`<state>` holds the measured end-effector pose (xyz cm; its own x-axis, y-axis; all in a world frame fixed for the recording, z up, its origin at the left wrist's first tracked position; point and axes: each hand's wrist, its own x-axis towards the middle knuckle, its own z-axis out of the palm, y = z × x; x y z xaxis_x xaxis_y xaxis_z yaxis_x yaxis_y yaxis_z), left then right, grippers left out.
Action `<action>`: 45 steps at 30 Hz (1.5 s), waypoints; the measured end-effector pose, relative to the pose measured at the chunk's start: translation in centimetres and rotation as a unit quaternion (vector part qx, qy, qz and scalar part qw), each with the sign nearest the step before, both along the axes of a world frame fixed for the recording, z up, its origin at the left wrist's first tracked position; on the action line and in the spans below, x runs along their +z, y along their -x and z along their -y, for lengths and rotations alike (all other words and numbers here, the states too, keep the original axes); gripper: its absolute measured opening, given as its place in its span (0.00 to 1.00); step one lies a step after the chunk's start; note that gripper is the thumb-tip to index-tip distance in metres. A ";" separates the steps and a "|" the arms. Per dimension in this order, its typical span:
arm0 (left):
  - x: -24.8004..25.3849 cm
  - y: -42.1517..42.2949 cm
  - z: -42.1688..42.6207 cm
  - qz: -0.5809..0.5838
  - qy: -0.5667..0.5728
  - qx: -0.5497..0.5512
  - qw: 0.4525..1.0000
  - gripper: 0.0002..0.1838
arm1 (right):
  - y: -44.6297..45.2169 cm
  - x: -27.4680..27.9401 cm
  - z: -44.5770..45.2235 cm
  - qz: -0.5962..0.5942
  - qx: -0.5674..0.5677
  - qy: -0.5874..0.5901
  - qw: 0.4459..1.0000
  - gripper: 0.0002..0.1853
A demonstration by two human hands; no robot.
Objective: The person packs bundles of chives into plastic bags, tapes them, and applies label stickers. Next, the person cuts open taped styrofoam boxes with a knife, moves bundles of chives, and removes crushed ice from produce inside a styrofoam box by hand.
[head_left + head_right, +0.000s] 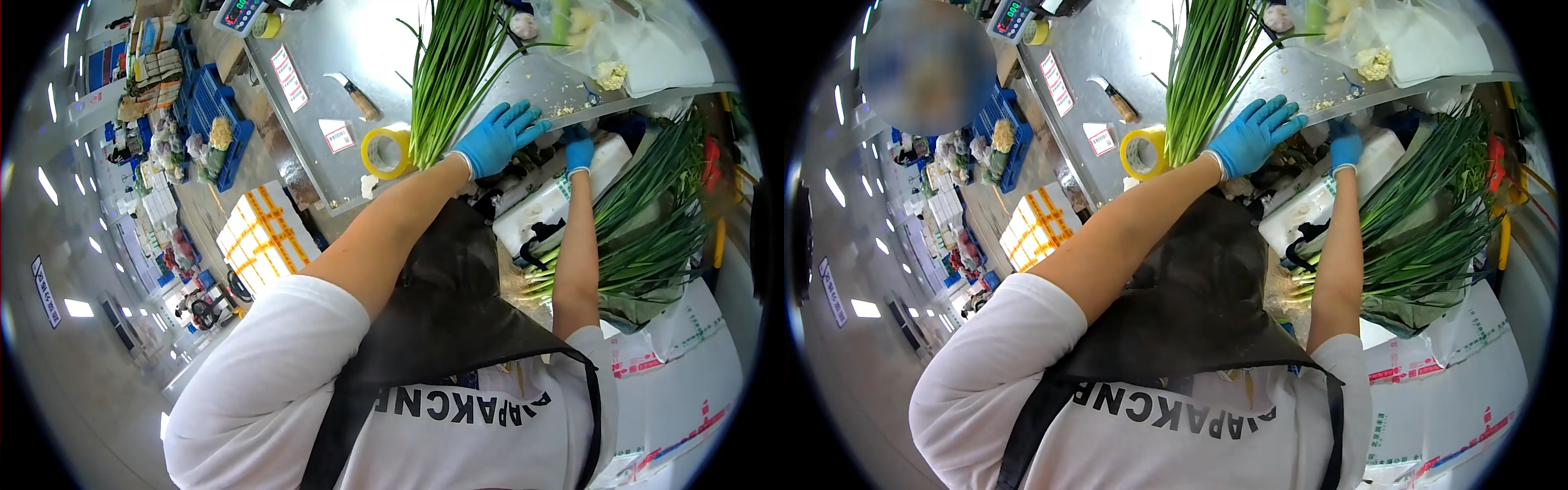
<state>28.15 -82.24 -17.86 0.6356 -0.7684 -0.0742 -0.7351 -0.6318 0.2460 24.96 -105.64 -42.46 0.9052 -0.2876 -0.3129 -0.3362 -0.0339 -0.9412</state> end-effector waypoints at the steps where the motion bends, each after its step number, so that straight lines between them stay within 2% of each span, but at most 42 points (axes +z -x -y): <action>1: 0.0 0.0 0.0 0.005 -0.015 -0.005 1.000 0.41 | 0.0 0.5 -0.3 -0.024 -0.032 -0.067 0.997 0.15; 3: -0.2 0.1 0.0 0.006 -0.023 -0.004 1.000 0.42 | 0.4 1.4 -1.2 -0.073 -0.094 -0.200 0.973 0.16; 6: -0.6 0.2 0.1 0.003 -0.024 -0.003 1.000 0.43 | 0.7 2.0 -2.3 -0.052 -0.109 -0.253 0.960 0.14; 12: -0.7 0.3 0.2 0.027 -0.048 -0.005 0.998 0.42 | 1.1 3.7 -1.7 -0.119 -0.060 -0.124 0.983 0.14; 14: -0.7 0.3 0.2 0.044 -0.072 -0.011 0.996 0.41 | 1.1 5.2 -1.7 -0.139 -0.061 -0.110 0.982 0.13; 15: -0.6 0.4 0.3 0.025 -0.050 -0.003 0.998 0.41 | 1.2 5.7 -1.8 -0.150 -0.062 -0.102 0.981 0.13; 17: -0.3 0.5 0.3 -0.016 -0.004 0.013 1.000 0.41 | 1.2 6.8 -2.1 -0.144 -0.072 -0.109 0.981 0.13; 29: -0.4 0.5 0.4 0.022 -0.049 -0.001 0.999 0.41 | 2.0 6.1 -2.4 -0.094 -0.088 -0.142 0.981 0.13; 33: -0.1 0.5 0.2 0.006 -0.032 0.001 0.999 0.41 | 2.3 5.2 -2.1 -0.075 -0.068 -0.121 0.988 0.12; 35: -0.2 0.5 0.2 -0.020 0.000 0.000 1.000 0.41 | 2.6 3.0 -2.2 -0.062 -0.085 -0.154 0.982 0.10; 37: 0.4 0.1 0.8 -0.040 0.035 -0.003 0.999 0.34 | 3.0 2.2 -1.4 -0.034 0.025 0.079 0.996 0.09; 38: 0.4 0.2 1.3 -0.029 0.052 -0.004 0.998 0.32 | 3.4 1.2 -1.6 0.010 -0.001 0.127 0.992 0.10; 39: 0.7 0.3 1.7 -0.025 0.043 -0.004 0.999 0.33 | 3.3 0.5 -1.6 -0.018 0.012 0.155 0.988 0.10; 40: 0.3 0.5 1.7 -0.021 0.042 0.002 0.999 0.34 | 3.2 0.8 -2.3 -0.026 -0.089 -0.015 0.996 0.09; 41: 0.2 0.7 1.9 -0.021 0.031 0.012 0.999 0.35 | 2.7 6.3 -2.2 -0.069 -0.086 -0.042 0.993 0.07; 43: 0.1 0.5 1.8 -0.008 0.010 0.001 1.000 0.35 | 2.4 6.7 -2.3 -0.073 -0.108 -0.108 0.986 0.08; 45: 0.3 0.7 1.9 -0.006 0.015 0.002 1.000 0.35 | 2.4 7.2 -2.3 -0.086 -0.106 -0.103 0.985 0.07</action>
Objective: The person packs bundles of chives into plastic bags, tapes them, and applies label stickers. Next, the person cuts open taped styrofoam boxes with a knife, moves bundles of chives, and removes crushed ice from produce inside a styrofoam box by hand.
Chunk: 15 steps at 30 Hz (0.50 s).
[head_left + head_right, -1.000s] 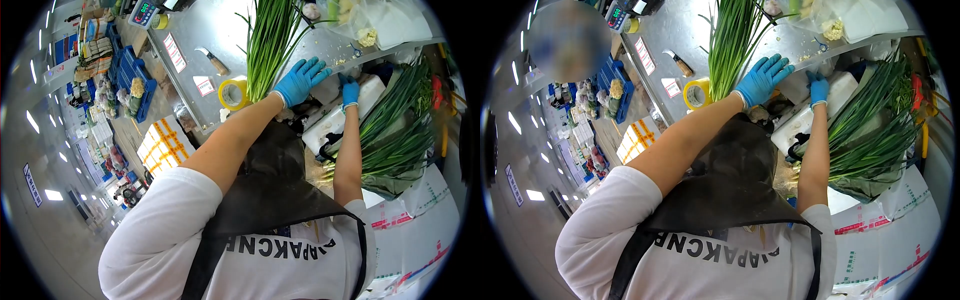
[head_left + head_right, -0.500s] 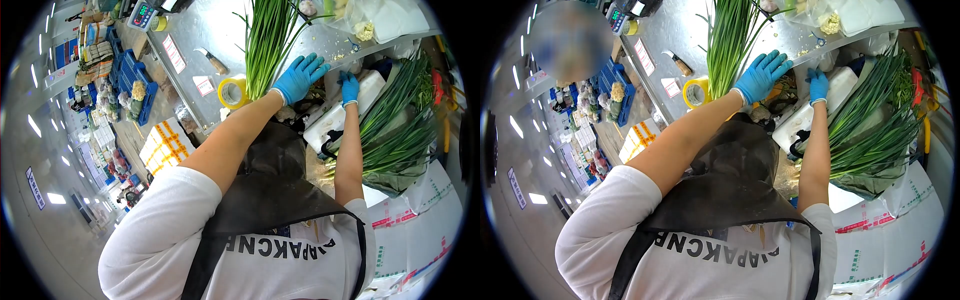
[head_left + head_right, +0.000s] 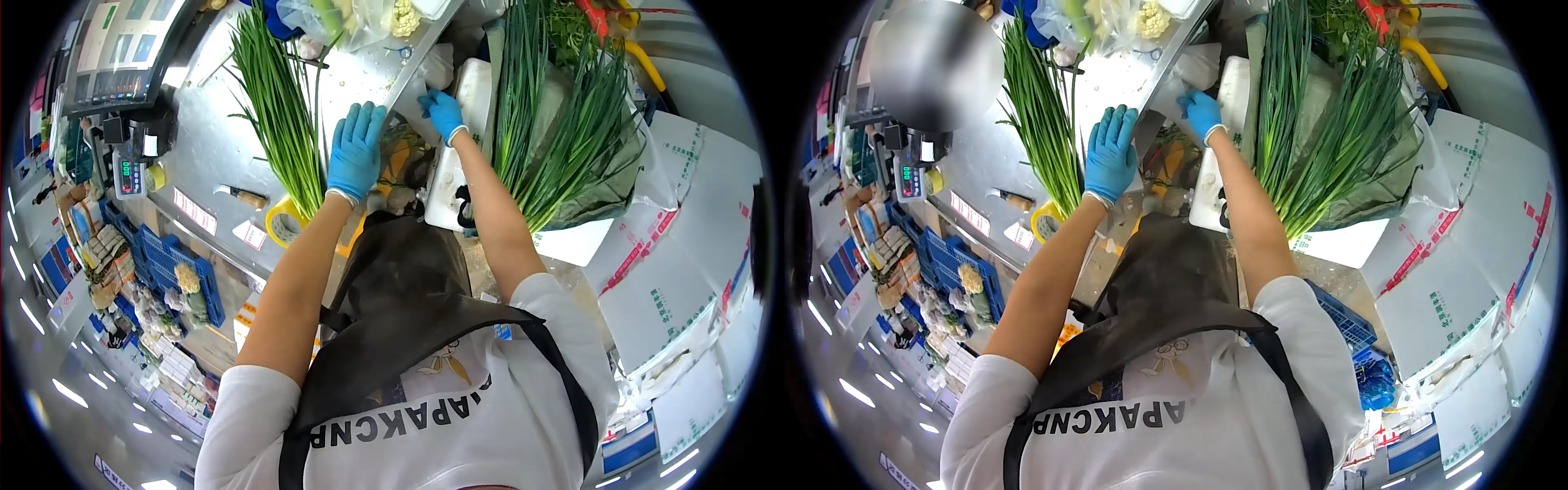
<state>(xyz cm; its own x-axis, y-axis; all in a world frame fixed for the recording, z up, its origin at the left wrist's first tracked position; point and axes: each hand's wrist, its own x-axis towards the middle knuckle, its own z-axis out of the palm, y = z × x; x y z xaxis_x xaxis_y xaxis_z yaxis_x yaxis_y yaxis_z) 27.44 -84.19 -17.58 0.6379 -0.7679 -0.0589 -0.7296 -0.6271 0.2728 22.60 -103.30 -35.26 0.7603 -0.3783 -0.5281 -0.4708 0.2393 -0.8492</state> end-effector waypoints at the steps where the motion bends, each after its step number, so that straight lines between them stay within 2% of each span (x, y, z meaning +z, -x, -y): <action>1: 0.1 0.1 0.0 0.002 0.001 0.004 1.000 0.35 | 0.0 0.6 0.0 -0.016 0.012 0.006 1.000 0.08; 3: 0.3 0.2 0.0 0.001 0.007 0.006 1.000 0.35 | -0.4 1.4 0.4 -0.045 0.040 0.020 0.998 0.08; 6: 0.5 -0.1 0.2 -0.023 0.022 0.005 0.999 0.36 | -0.1 -2.9 0.1 -0.050 0.033 0.049 0.997 0.11; 7: 0.1 -0.4 -0.1 -0.027 0.031 0.003 0.999 0.35 | 0.0 -2.4 0.4 -0.031 0.080 0.155 0.984 0.12; 8: -0.6 -1.2 -0.3 -0.097 0.031 -0.016 0.995 0.34 | 0.0 -3.6 0.5 -0.003 0.104 0.208 0.973 0.12; 9: 0.1 -1.0 -0.6 -0.083 0.031 -0.004 0.996 0.35 | -0.2 -4.3 0.4 0.011 0.106 0.231 0.967 0.12; 10: 0.9 -0.3 -0.7 -0.025 0.021 0.007 0.999 0.36 | -0.6 -3.1 0.3 0.005 0.086 0.167 0.982 0.11; 11: 0.5 -0.1 -1.1 -0.024 0.005 0.008 1.000 0.39 | -0.9 -0.8 0.1 -0.035 0.055 0.086 0.994 0.10; 12: 0.2 -0.3 -1.3 -0.015 -0.023 0.002 1.000 0.41 | -0.7 -1.0 -0.2 -0.034 0.006 0.017 0.999 0.09; 15: 0.2 -0.4 -1.5 -0.001 -0.036 -0.002 0.999 0.42 | -0.6 -2.6 -0.5 -0.001 0.022 0.007 1.000 0.09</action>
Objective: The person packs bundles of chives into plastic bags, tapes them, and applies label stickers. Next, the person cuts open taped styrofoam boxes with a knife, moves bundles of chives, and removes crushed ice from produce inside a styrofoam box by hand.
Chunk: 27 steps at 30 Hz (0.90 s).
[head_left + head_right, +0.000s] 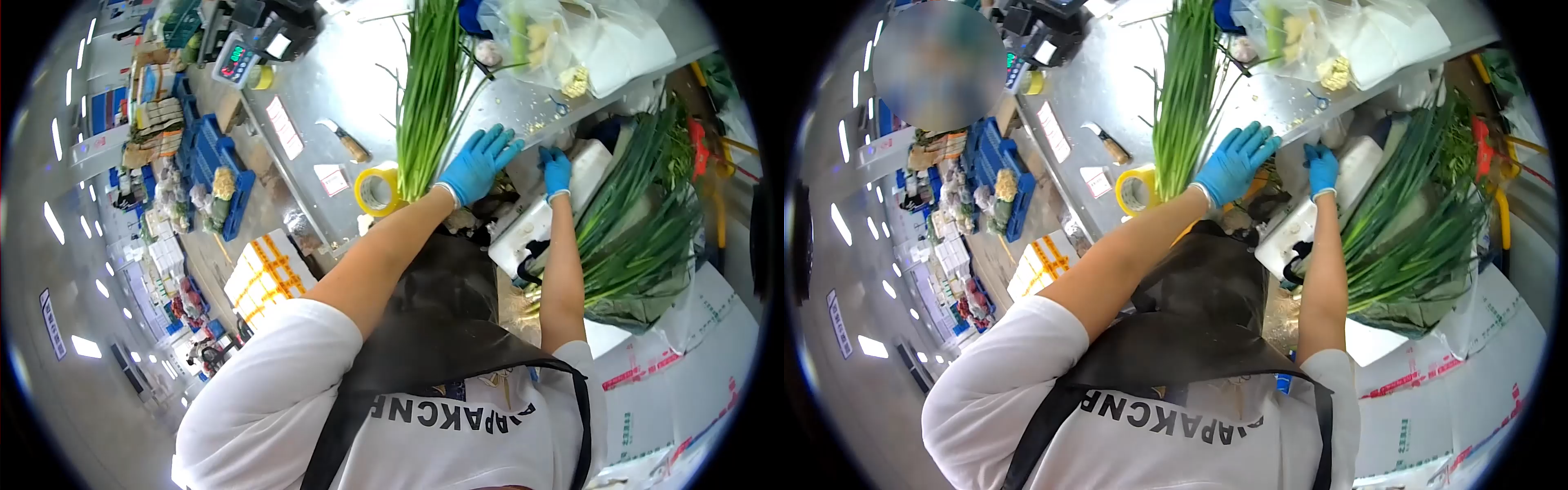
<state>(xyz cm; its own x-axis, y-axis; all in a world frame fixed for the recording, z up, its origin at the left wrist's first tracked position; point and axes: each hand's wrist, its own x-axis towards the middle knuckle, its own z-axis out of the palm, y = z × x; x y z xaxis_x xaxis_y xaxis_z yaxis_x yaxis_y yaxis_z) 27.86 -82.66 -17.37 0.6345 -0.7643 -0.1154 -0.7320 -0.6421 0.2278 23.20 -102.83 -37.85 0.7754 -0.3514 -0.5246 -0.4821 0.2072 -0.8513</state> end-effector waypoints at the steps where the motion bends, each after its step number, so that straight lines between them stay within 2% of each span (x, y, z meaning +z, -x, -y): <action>1: 0.2 0.0 0.0 -0.005 -0.002 -0.006 1.000 0.42 | 0.3 0.2 0.3 0.010 -0.014 -0.002 1.000 0.09; 2: 0.2 0.1 0.1 -0.027 0.030 0.006 0.999 0.41 | 0.5 0.2 0.6 0.009 0.013 0.006 1.000 0.08; 3: 0.3 0.0 0.2 -0.034 0.045 0.009 0.998 0.38 | 0.6 0.3 0.7 0.016 0.040 0.078 0.996 0.08; 4: -0.3 -0.1 0.4 -0.039 0.080 0.009 0.996 0.34 | 1.2 -4.5 1.2 0.020 0.085 0.151 0.985 0.08; 5: -0.3 -0.2 0.7 -0.043 0.086 0.009 0.995 0.33 | 1.0 -1.2 0.8 0.068 0.103 0.255 0.959 0.07; 6: -0.2 -0.3 0.9 -0.043 0.075 0.009 0.996 0.33 | 1.3 -4.4 0.8 0.076 0.119 0.296 0.945 0.07; 7: -0.3 -0.1 1.0 -0.043 0.072 0.005 0.996 0.35 | 1.1 -0.7 0.3 0.042 0.048 0.220 0.973 0.06; 9: 0.2 0.1 1.4 -0.032 0.041 0.005 0.999 0.36 | 0.7 -3.2 -0.5 -0.020 -0.014 0.117 0.993 0.08; 11: 0.6 0.4 1.9 -0.025 0.052 0.011 0.998 0.34 | 0.6 -3.3 -1.0 -0.023 -0.037 0.086 0.995 0.11; 13: 0.5 0.6 2.3 -0.015 0.033 0.012 0.999 0.33 | 0.0 -1.0 0.4 -0.041 0.049 -0.002 0.998 0.13; 14: 0.6 0.5 2.3 -0.014 0.031 0.005 0.999 0.33 | -0.9 -1.0 1.9 -0.027 0.120 -0.001 0.992 0.14; 17: 0.3 0.5 2.3 -0.016 0.022 -0.001 1.000 0.33 | -5.5 2.2 9.2 -0.045 0.214 0.076 0.973 0.16; 18: 0.1 0.5 2.4 -0.020 0.021 0.002 1.000 0.34 | -7.0 0.8 11.5 -0.010 0.063 0.059 0.996 0.18; 19: -0.2 0.4 2.4 -0.023 0.020 0.008 1.000 0.34 | -8.4 -0.6 13.8 0.045 -0.079 0.051 0.995 0.21; 21: -0.9 0.3 2.4 -0.014 0.010 0.005 1.000 0.36 | -11.9 -3.2 18.9 0.025 -0.200 0.220 0.954 0.19; 22: -0.9 0.2 2.5 -0.014 0.010 0.004 1.000 0.36 | -13.6 -4.7 21.1 -0.019 -0.203 0.302 0.931 0.18; 24: -1.8 0.1 2.2 -0.014 0.012 0.001 1.000 0.37 | -16.4 -7.3 25.1 -0.106 -0.177 0.393 0.896 0.17; 27: -2.4 -0.3 1.9 -0.012 -0.005 0.002 1.000 0.36 | -19.3 -11.1 28.5 -0.173 -0.126 0.426 0.879 0.16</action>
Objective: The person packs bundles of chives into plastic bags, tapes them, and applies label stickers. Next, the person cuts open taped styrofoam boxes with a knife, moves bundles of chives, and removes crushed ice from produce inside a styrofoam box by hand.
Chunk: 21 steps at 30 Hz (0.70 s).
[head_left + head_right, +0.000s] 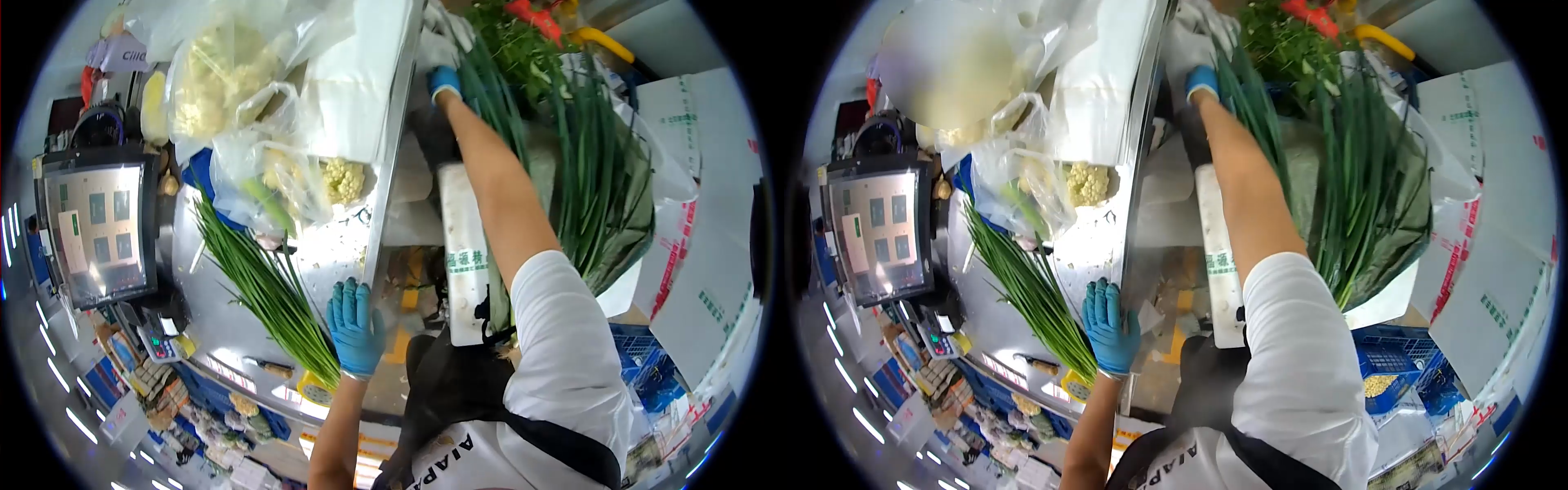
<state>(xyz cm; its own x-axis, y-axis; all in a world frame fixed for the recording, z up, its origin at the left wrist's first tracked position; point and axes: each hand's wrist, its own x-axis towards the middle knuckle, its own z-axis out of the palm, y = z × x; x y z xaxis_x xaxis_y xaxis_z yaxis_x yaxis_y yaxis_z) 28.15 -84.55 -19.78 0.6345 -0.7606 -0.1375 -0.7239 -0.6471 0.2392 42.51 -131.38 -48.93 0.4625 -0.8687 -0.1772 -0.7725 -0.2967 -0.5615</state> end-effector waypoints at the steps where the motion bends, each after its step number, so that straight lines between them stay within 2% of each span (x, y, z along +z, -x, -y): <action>1: -0.1 -0.1 0.1 -0.001 -0.002 -0.001 1.000 0.36 | -0.4 -1.2 -0.1 0.001 0.017 0.006 1.000 0.16; 2: 0.2 0.2 0.2 -0.006 -0.002 -0.005 1.000 0.36 | -0.5 -2.5 -0.6 0.012 0.042 0.034 0.998 0.16; 3: 0.0 0.2 0.0 -0.011 0.006 -0.004 1.000 0.35 | -0.2 2.4 -2.6 -0.020 0.059 0.050 0.997 0.13; 4: 0.0 0.2 -0.2 -0.011 0.008 -0.001 1.000 0.35 | 0.1 4.0 -4.2 -0.034 0.110 0.091 0.989 0.12; 5: -0.1 0.3 -0.3 -0.010 0.014 0.002 1.000 0.35 | 1.6 7.8 -6.2 0.009 0.151 0.034 0.988 0.12; 6: 0.0 0.4 0.0 -0.009 0.024 0.003 1.000 0.35 | 2.7 9.5 -7.4 0.001 0.213 -0.010 0.977 0.13; 7: 0.4 0.5 0.3 -0.007 0.026 0.005 1.000 0.35 | 4.5 10.8 -8.9 -0.018 0.317 -0.012 0.948 0.14; 8: 0.7 0.5 0.5 -0.006 0.027 0.003 1.000 0.35 | 6.5 14.0 -10.6 -0.025 0.384 -0.075 0.920 0.15; 9: 1.0 0.6 0.5 -0.006 0.028 0.002 1.000 0.35 | 9.2 12.6 -12.0 0.115 0.423 -0.070 0.896 0.15; 10: 1.1 0.6 0.6 -0.005 0.029 0.003 1.000 0.35 | 11.4 18.8 -12.6 0.020 0.396 -0.276 0.876 0.12; 11: 1.0 0.7 0.6 0.010 0.031 0.006 0.999 0.32 | 14.2 20.7 -13.8 0.116 0.396 -0.365 0.834 0.14; 12: 0.9 0.8 0.6 0.015 0.040 0.001 0.999 0.33 | 16.8 22.3 -15.3 0.131 0.431 -0.394 0.801 0.16; 13: 0.9 0.9 0.5 0.022 0.041 -0.002 0.999 0.33 | 19.5 23.2 -17.4 0.192 0.460 -0.377 0.781 0.18; 16: 1.8 1.4 0.5 0.015 0.038 -0.009 0.999 0.36 | 26.0 29.6 -22.3 0.132 0.438 -0.465 0.758 0.19; 18: 1.9 1.6 0.3 0.009 0.057 -0.028 0.998 0.39 | 29.9 30.3 -25.4 0.165 0.437 -0.468 0.750 0.18; 20: 1.5 1.4 -0.5 -0.008 0.066 -0.056 0.996 0.44 | 33.6 33.4 -26.6 0.119 0.442 -0.399 0.795 0.15; 21: 3.2 1.8 -0.2 -0.041 0.051 -0.057 0.996 0.45 | 35.4 34.7 -27.9 0.097 0.442 -0.368 0.812 0.14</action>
